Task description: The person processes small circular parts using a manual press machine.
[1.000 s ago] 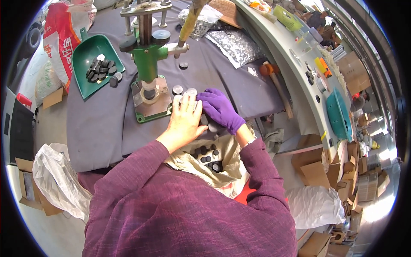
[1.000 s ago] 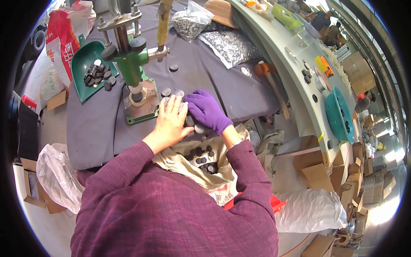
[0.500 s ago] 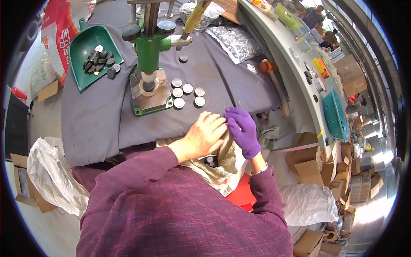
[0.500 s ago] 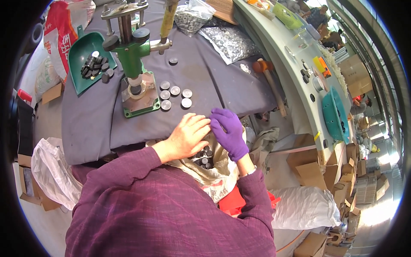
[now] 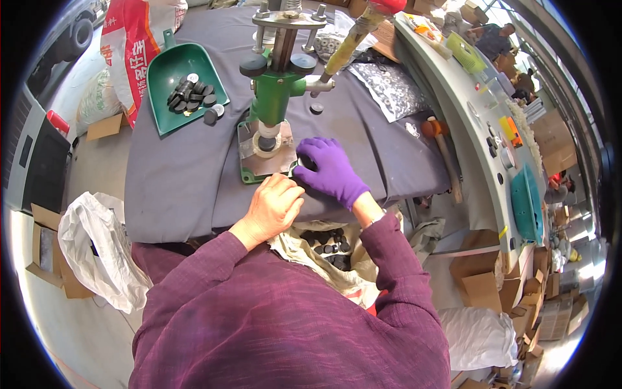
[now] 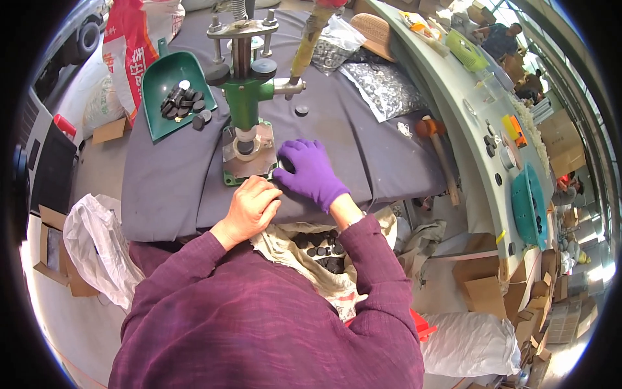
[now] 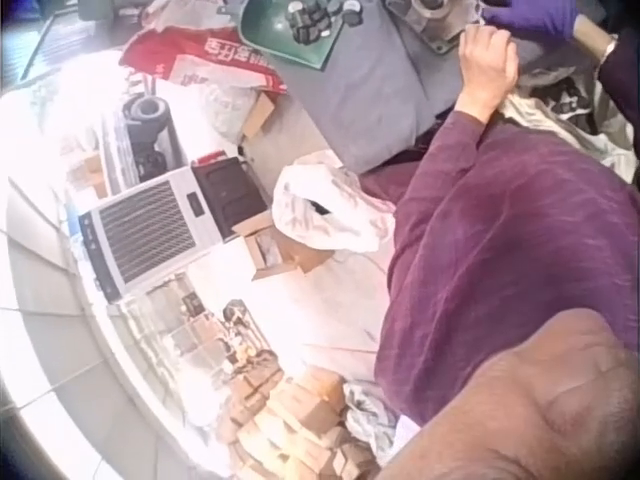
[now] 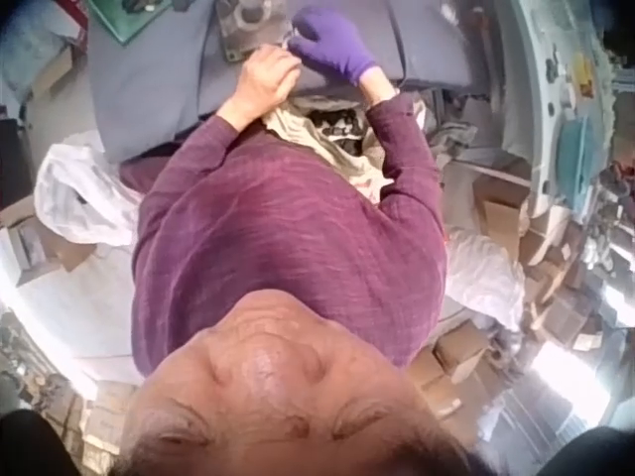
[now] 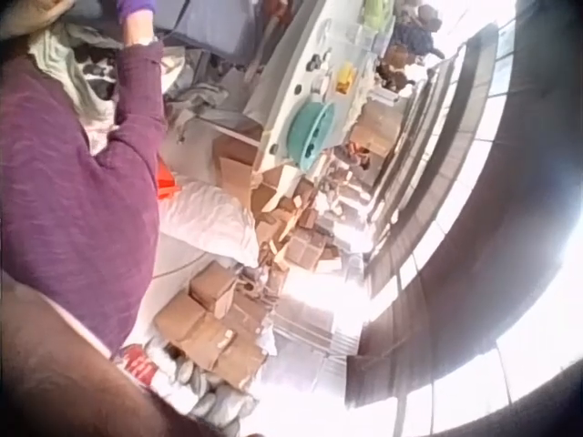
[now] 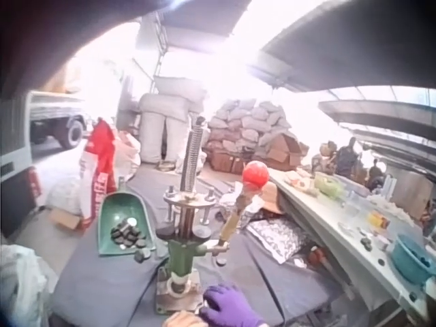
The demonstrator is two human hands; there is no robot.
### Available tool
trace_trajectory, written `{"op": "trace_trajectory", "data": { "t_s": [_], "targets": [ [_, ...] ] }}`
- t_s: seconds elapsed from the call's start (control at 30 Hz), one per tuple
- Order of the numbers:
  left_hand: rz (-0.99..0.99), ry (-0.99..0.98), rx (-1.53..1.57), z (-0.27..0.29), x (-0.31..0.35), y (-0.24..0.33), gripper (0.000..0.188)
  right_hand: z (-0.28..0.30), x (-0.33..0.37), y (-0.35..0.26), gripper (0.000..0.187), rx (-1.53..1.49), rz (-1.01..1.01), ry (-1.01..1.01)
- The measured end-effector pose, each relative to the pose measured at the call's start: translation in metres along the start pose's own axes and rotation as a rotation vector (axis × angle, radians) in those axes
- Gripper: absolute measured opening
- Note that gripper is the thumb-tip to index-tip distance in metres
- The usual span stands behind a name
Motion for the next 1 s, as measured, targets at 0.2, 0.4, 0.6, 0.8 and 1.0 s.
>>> {"op": "trace_trajectory", "data": {
  "t_s": [0.2,0.4,0.6,0.8,1.0],
  "targets": [
    [0.029,0.011,0.014,0.002,0.002,-0.008,0.016,0.0,0.056,-0.017,0.028,-0.025,-0.031,0.082],
    [0.03,0.021,0.085,0.004,-0.001,-0.008,0.017,0.002,0.129,-0.025,0.028,0.048,-0.135,0.116],
    [0.043,0.015,0.096,0.004,0.001,-0.011,0.018,0.021,0.132,-0.018,0.026,0.004,-0.178,0.099],
    [0.064,0.047,0.047,0.006,0.005,-0.009,0.016,0.048,0.017,0.032,0.029,-0.059,-0.07,0.406],
    [0.033,0.008,-0.013,0.006,0.004,-0.001,0.019,0.028,-0.086,0.071,0.027,-0.142,-0.138,0.209]
  ]
}}
Point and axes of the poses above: each hand's wrist, its own x-axis away from the middle knuckle, its own z-axis out of the back of the hand, y = z × x, the point moved 5 cm from there along -x, towards the middle knuckle, and after that the axes turned 11 degrees about -y, right-handed, at the moved point
